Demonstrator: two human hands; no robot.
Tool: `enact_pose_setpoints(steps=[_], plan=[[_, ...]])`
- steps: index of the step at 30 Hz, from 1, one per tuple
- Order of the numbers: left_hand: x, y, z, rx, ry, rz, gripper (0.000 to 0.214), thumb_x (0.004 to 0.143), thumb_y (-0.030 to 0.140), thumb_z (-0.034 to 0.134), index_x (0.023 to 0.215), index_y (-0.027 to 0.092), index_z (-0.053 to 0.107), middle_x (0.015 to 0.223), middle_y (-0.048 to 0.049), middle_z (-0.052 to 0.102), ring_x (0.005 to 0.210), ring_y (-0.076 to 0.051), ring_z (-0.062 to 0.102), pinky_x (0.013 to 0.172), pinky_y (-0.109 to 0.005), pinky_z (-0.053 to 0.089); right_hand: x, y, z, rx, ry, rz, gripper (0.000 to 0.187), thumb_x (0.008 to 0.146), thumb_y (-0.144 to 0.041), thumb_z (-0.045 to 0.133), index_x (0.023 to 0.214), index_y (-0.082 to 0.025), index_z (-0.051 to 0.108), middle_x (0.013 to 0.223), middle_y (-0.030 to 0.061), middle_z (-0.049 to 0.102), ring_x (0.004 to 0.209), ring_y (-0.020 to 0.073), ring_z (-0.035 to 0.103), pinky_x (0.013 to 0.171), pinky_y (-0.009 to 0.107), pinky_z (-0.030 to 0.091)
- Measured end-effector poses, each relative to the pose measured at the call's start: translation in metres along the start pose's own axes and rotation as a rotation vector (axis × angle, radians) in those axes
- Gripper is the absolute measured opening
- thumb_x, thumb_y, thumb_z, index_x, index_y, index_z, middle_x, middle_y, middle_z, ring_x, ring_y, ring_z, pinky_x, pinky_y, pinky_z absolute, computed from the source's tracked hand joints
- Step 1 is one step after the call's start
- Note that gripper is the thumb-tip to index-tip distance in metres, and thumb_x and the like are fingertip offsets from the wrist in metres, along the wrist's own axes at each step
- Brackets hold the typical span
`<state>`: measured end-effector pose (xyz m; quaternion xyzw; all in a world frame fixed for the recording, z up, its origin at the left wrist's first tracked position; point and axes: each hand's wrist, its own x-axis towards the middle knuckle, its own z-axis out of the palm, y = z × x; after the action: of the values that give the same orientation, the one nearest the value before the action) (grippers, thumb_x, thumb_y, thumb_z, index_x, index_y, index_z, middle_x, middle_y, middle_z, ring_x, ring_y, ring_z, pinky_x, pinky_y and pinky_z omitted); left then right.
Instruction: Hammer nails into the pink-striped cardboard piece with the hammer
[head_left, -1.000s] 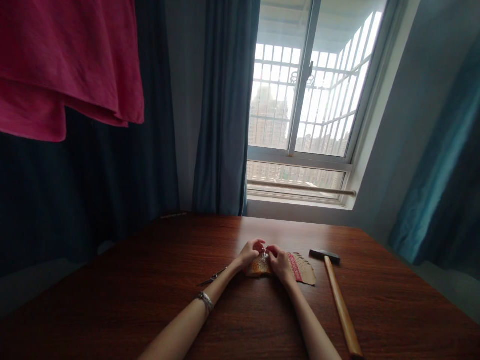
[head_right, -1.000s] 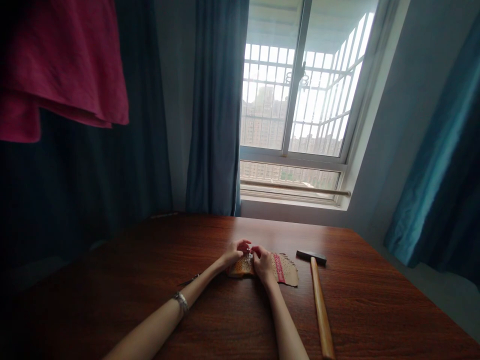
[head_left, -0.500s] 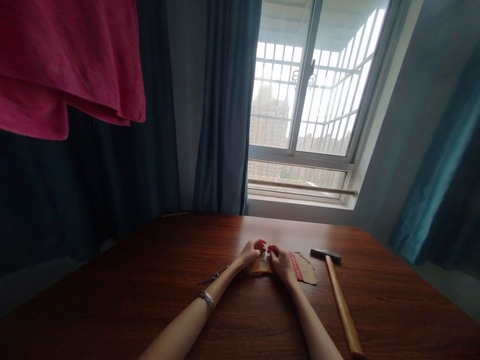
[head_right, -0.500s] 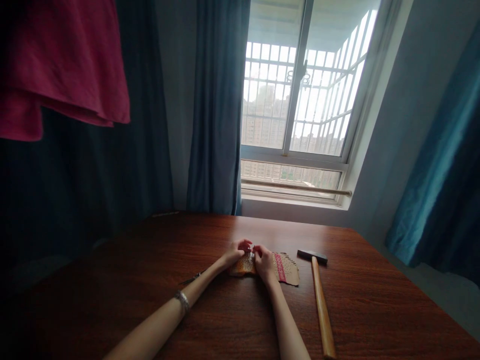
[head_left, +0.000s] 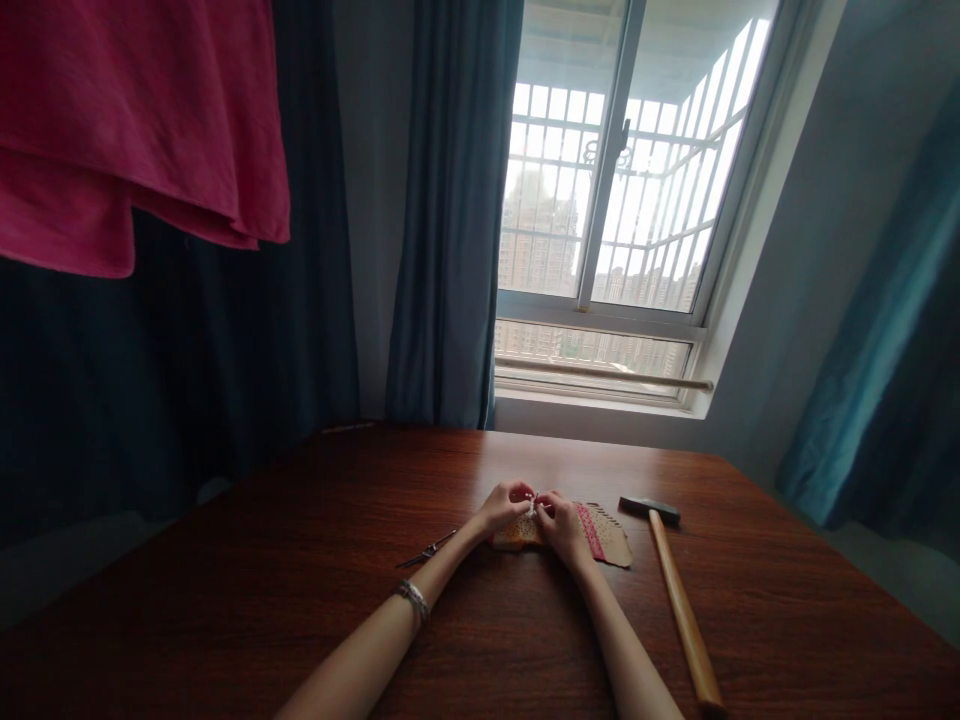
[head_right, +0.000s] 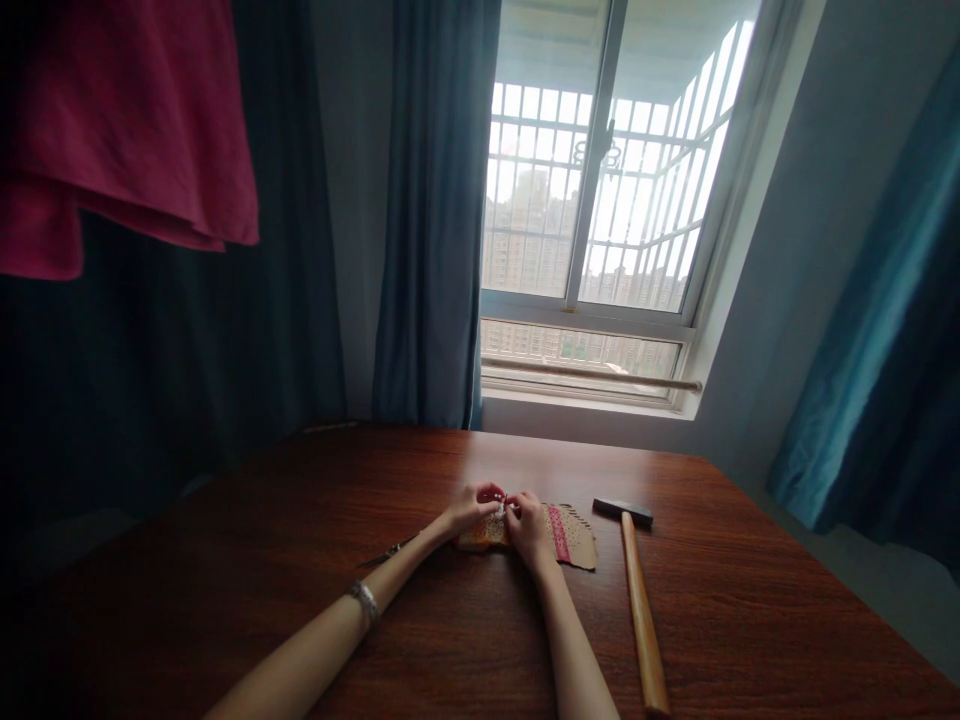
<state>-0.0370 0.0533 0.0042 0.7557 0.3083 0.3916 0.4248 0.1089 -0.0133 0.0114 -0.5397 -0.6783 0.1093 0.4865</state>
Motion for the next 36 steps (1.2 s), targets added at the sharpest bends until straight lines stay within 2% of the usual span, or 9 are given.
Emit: enact_pose_setpoints(steps=[7, 13, 26, 29, 32, 36], plan=[[-0.001, 0.003, 0.001, 0.050, 0.006, 0.008, 0.025, 0.069, 0.030, 0.062, 0.085, 0.012, 0.064, 0.081, -0.0055, 0.066, 0.077, -0.015, 0.060, 0.072, -0.025, 0.047, -0.001, 0.001, 0.000, -0.025, -0.011, -0.030, 0.019, 0.077, -0.021, 0.050, 0.077, -0.020, 0.068, 0.082, 0.0047, 0.064, 0.075, 0.0166, 0.060, 0.071, 0.025, 0.044], [0.003, -0.005, 0.001, 0.165, 0.037, 0.028, 0.026, 0.068, 0.035, 0.062, 0.082, 0.013, 0.066, 0.077, -0.0050, 0.067, 0.074, -0.015, 0.060, 0.068, -0.024, 0.046, -0.001, 0.003, 0.001, -0.044, -0.018, -0.050, 0.018, 0.078, -0.021, 0.049, 0.075, -0.020, 0.067, 0.080, 0.0041, 0.062, 0.077, 0.0165, 0.058, 0.073, 0.025, 0.043], [0.003, -0.004, 0.003, 0.214, 0.064, 0.045, 0.027, 0.070, 0.036, 0.059, 0.081, 0.013, 0.066, 0.076, -0.0047, 0.066, 0.072, -0.015, 0.059, 0.065, -0.023, 0.045, -0.002, 0.002, 0.001, -0.085, -0.007, -0.056, 0.020, 0.077, -0.018, 0.048, 0.074, -0.019, 0.068, 0.080, 0.0039, 0.063, 0.077, 0.0158, 0.059, 0.073, 0.025, 0.044], [0.003, -0.002, 0.004, 0.218, 0.070, 0.031, 0.024, 0.071, 0.032, 0.057, 0.081, 0.013, 0.067, 0.077, -0.0046, 0.066, 0.072, -0.015, 0.059, 0.066, -0.023, 0.045, -0.001, 0.002, 0.001, -0.105, 0.010, -0.031, 0.022, 0.076, -0.016, 0.046, 0.082, -0.018, 0.068, 0.085, 0.0046, 0.063, 0.075, 0.0148, 0.060, 0.071, 0.024, 0.045], [0.003, 0.000, 0.005, 0.207, 0.075, 0.017, 0.021, 0.070, 0.028, 0.057, 0.081, 0.013, 0.067, 0.078, -0.0048, 0.067, 0.073, -0.014, 0.060, 0.068, -0.023, 0.045, 0.000, 0.001, -0.006, -0.139, 0.043, 0.003, 0.030, 0.076, -0.013, 0.042, 0.096, -0.016, 0.064, 0.091, 0.0062, 0.062, 0.074, 0.0144, 0.060, 0.071, 0.024, 0.046], [0.003, 0.001, 0.006, 0.176, 0.066, -0.008, 0.020, 0.069, 0.026, 0.057, 0.080, 0.013, 0.066, 0.078, -0.0049, 0.067, 0.074, -0.014, 0.060, 0.069, -0.023, 0.046, 0.002, -0.006, -0.032, -0.218, 0.094, 0.025, 0.034, 0.077, -0.014, 0.039, 0.102, -0.016, 0.062, 0.098, 0.0088, 0.060, 0.090, 0.0186, 0.057, 0.083, 0.028, 0.042]])
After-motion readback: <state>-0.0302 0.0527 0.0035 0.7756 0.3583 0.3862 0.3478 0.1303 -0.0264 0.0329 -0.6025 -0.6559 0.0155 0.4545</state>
